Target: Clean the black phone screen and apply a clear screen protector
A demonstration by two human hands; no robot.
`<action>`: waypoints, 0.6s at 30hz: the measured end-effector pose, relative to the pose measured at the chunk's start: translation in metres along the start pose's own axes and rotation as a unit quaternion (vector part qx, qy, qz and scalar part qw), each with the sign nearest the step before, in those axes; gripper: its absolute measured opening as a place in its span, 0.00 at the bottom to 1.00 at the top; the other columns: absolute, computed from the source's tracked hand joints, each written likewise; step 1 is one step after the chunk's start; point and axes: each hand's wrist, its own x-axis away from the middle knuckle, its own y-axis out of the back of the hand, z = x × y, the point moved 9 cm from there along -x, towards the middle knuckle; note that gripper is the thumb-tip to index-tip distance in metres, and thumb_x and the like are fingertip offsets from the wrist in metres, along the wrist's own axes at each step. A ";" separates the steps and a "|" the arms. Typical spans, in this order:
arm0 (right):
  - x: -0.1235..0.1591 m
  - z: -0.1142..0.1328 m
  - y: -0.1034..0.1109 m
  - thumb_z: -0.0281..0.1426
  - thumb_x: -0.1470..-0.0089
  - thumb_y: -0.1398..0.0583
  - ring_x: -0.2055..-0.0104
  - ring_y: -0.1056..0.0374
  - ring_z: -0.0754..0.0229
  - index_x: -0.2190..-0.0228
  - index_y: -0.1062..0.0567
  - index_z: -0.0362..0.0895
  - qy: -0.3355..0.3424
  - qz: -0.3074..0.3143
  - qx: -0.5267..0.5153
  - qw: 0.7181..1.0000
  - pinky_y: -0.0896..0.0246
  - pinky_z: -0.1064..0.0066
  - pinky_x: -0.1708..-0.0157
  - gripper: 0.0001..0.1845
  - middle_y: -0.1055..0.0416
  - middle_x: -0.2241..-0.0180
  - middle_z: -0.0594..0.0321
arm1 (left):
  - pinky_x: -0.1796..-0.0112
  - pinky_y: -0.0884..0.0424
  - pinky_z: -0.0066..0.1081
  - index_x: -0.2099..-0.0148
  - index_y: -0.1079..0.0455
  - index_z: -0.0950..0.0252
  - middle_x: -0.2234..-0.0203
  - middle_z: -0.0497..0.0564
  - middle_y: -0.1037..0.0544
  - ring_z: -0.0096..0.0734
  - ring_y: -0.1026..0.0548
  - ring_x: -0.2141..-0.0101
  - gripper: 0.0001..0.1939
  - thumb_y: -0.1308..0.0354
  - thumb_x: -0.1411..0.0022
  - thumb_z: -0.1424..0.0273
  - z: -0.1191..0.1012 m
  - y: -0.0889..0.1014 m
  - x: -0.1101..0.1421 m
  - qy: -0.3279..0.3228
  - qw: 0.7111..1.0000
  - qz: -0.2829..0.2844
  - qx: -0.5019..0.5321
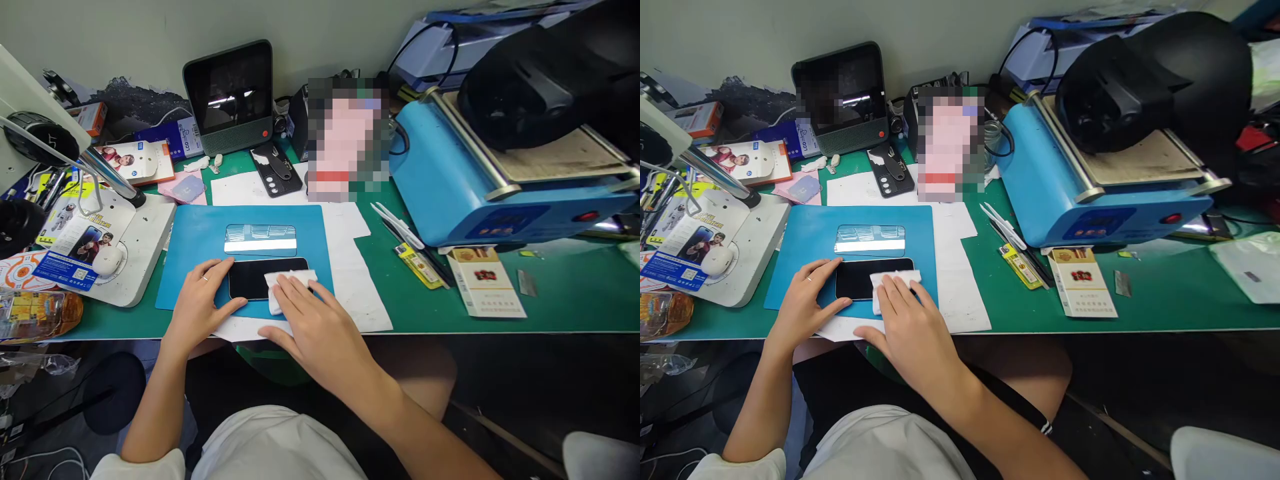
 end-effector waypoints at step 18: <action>-0.020 -0.001 -0.007 0.49 0.27 0.52 0.32 0.32 0.39 0.37 0.27 0.30 -0.004 0.007 0.020 1.000 0.37 0.40 0.33 0.38 0.31 0.35 0.40 | 0.39 0.30 0.53 0.24 0.43 0.56 0.36 0.58 0.26 0.53 0.31 0.35 0.35 0.39 0.27 0.55 0.002 -0.002 0.003 0.001 1.000 -0.002 0.018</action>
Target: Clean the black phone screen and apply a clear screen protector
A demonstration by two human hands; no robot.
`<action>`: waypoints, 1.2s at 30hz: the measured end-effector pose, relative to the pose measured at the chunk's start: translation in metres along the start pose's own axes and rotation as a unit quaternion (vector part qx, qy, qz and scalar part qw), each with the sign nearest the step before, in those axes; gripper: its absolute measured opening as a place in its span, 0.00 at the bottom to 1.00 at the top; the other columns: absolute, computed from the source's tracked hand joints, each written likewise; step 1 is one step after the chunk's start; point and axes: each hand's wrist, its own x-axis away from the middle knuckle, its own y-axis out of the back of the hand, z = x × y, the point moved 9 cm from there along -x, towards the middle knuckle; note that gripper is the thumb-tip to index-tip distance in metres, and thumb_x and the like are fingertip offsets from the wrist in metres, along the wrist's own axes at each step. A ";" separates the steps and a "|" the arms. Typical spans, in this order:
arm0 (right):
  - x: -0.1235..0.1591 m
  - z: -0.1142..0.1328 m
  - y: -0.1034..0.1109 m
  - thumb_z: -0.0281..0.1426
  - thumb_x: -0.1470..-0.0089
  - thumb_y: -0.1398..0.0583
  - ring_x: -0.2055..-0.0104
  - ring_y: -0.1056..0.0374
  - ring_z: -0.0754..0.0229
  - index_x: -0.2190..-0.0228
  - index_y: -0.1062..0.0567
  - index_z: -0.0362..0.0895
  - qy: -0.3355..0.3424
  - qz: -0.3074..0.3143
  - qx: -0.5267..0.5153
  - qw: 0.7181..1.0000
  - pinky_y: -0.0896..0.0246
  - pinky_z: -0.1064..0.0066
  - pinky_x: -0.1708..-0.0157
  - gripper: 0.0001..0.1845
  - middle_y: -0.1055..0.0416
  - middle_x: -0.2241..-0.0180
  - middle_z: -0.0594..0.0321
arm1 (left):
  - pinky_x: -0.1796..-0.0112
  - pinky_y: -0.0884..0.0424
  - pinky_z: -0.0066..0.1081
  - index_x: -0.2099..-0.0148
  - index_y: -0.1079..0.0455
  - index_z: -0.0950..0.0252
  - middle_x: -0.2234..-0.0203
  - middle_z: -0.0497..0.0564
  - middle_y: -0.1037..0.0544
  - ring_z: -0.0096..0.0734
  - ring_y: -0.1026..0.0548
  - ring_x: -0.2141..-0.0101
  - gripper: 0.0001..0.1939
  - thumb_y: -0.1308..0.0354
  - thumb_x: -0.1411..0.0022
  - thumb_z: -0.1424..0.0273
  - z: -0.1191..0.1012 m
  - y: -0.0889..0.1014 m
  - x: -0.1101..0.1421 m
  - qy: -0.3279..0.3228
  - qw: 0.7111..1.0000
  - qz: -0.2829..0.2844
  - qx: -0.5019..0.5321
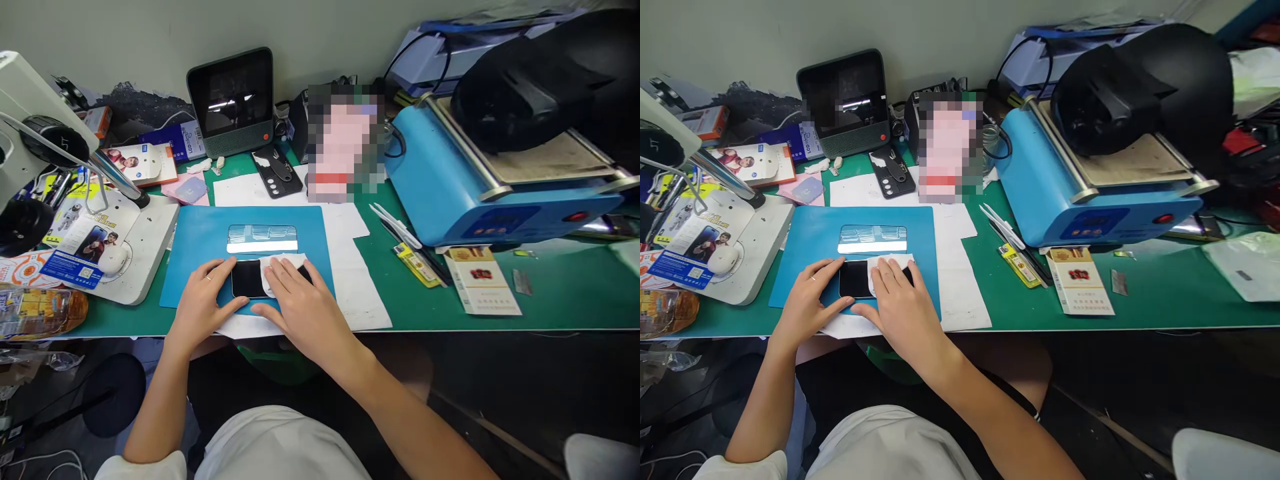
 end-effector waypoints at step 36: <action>0.017 0.026 -0.010 0.49 0.26 0.54 0.28 0.38 0.46 0.34 0.31 0.35 0.062 0.025 -0.054 0.996 0.41 0.43 0.31 0.37 0.35 0.31 0.49 | 0.37 0.31 0.51 0.22 0.49 0.59 0.33 0.62 0.29 0.56 0.31 0.33 0.51 0.33 0.37 0.46 -0.005 0.000 0.007 -0.026 0.999 0.002 0.023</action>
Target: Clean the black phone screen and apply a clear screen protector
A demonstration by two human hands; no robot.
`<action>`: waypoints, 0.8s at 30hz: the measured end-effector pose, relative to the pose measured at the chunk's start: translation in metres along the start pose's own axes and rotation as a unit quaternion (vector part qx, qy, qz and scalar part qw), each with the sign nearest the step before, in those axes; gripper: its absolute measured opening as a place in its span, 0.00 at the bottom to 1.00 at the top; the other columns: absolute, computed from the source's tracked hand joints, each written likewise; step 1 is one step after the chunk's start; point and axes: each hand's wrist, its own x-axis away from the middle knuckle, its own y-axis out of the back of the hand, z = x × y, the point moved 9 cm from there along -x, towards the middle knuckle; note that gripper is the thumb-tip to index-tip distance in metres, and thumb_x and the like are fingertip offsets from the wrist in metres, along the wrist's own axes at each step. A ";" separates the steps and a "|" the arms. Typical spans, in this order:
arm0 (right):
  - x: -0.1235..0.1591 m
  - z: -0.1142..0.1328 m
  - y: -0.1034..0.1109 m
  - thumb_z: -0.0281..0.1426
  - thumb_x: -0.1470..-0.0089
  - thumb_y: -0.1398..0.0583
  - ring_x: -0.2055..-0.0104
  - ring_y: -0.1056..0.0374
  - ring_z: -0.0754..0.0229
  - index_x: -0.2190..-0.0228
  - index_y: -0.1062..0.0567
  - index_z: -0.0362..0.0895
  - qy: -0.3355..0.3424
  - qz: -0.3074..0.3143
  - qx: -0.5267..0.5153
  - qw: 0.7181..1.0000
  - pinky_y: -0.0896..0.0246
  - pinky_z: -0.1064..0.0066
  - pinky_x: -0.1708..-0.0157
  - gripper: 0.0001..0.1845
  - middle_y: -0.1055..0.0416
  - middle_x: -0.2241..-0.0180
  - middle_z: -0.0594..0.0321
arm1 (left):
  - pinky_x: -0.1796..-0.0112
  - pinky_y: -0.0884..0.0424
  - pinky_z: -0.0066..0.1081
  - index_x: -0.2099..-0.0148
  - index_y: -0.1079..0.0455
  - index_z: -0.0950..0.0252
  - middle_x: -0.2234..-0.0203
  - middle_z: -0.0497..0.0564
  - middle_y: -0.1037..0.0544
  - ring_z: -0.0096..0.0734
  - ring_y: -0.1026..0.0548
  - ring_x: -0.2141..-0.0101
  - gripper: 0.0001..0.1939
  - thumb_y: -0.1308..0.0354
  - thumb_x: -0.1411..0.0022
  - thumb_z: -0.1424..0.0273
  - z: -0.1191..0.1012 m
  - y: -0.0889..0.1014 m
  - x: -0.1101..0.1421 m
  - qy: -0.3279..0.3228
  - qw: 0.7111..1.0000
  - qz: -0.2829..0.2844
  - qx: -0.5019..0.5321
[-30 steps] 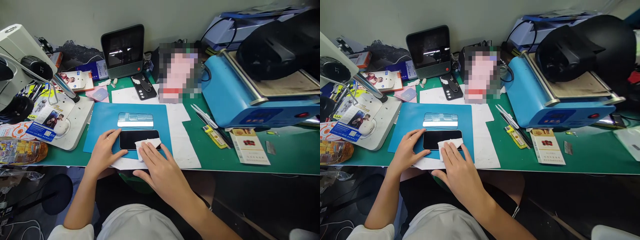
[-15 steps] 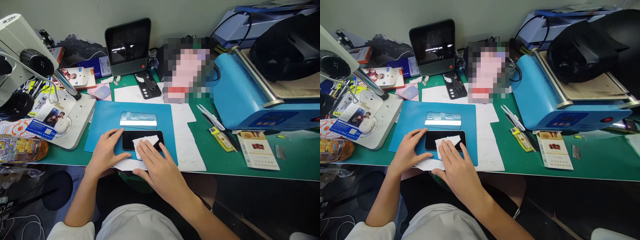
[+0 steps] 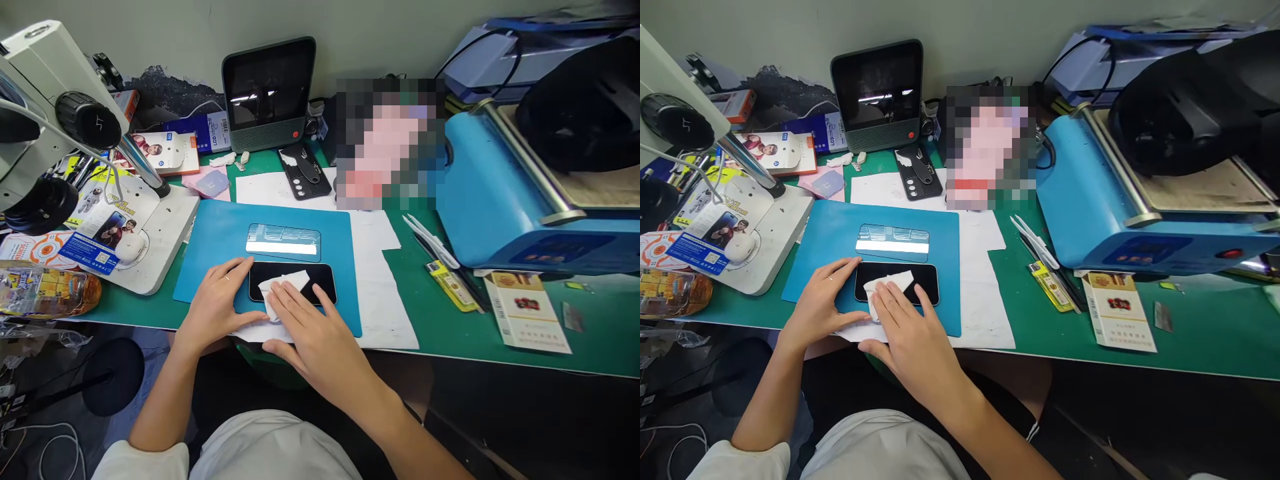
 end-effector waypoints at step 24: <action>-0.031 0.026 -0.012 0.53 0.28 0.52 0.26 0.42 0.40 0.32 0.36 0.27 0.003 0.003 -0.033 0.999 0.46 0.48 0.28 0.44 0.40 0.29 0.40 | 0.31 0.38 0.54 0.19 0.62 0.56 0.26 0.61 0.40 0.54 0.39 0.28 0.49 0.37 0.29 0.54 -0.007 0.000 0.004 -0.050 0.998 -0.017 0.026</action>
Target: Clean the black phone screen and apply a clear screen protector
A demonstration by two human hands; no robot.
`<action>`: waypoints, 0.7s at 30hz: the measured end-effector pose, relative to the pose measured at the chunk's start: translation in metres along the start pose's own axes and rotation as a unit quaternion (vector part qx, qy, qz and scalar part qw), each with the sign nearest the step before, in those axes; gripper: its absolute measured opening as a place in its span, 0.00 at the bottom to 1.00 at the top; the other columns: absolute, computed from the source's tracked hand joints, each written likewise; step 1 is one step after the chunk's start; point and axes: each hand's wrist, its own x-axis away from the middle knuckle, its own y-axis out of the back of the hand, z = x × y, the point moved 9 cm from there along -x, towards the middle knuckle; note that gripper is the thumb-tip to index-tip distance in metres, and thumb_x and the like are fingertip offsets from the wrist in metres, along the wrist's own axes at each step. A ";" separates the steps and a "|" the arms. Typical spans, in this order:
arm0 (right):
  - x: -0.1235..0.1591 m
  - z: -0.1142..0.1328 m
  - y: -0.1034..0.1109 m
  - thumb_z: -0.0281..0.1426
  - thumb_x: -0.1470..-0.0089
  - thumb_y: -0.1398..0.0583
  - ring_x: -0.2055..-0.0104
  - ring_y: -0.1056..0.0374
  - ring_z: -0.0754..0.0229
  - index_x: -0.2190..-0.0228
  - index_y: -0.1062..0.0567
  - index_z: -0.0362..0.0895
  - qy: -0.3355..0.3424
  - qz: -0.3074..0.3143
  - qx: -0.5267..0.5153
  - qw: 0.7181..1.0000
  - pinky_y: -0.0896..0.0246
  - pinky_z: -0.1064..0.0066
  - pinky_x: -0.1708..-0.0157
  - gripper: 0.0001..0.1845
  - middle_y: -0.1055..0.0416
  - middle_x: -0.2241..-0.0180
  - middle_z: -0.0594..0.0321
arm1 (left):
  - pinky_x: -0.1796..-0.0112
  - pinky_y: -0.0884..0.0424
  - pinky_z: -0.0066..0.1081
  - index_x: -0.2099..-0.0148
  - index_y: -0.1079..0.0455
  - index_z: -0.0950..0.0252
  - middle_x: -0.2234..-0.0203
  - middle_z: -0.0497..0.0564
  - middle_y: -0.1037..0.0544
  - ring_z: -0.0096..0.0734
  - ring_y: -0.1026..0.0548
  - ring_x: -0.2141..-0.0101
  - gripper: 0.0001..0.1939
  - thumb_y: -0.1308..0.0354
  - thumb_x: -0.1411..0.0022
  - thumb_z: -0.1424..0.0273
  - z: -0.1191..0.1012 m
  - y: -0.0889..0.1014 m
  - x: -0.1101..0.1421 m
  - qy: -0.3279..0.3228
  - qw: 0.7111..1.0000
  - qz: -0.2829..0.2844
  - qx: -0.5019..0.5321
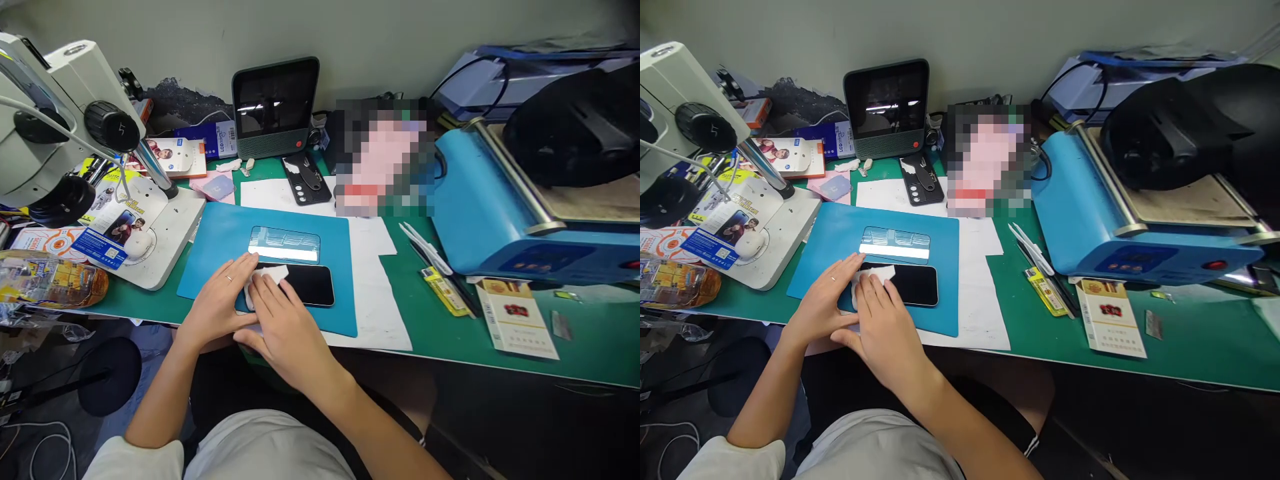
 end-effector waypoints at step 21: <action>-0.010 -0.021 0.005 0.52 0.27 0.53 0.25 0.46 0.42 0.30 0.38 0.28 0.007 0.015 -0.010 1.000 0.50 0.46 0.26 0.43 0.44 0.27 0.43 | 0.32 0.36 0.56 0.20 0.56 0.61 0.27 0.65 0.38 0.58 0.38 0.28 0.48 0.40 0.30 0.46 0.009 -0.006 0.002 0.018 0.999 0.012 -0.037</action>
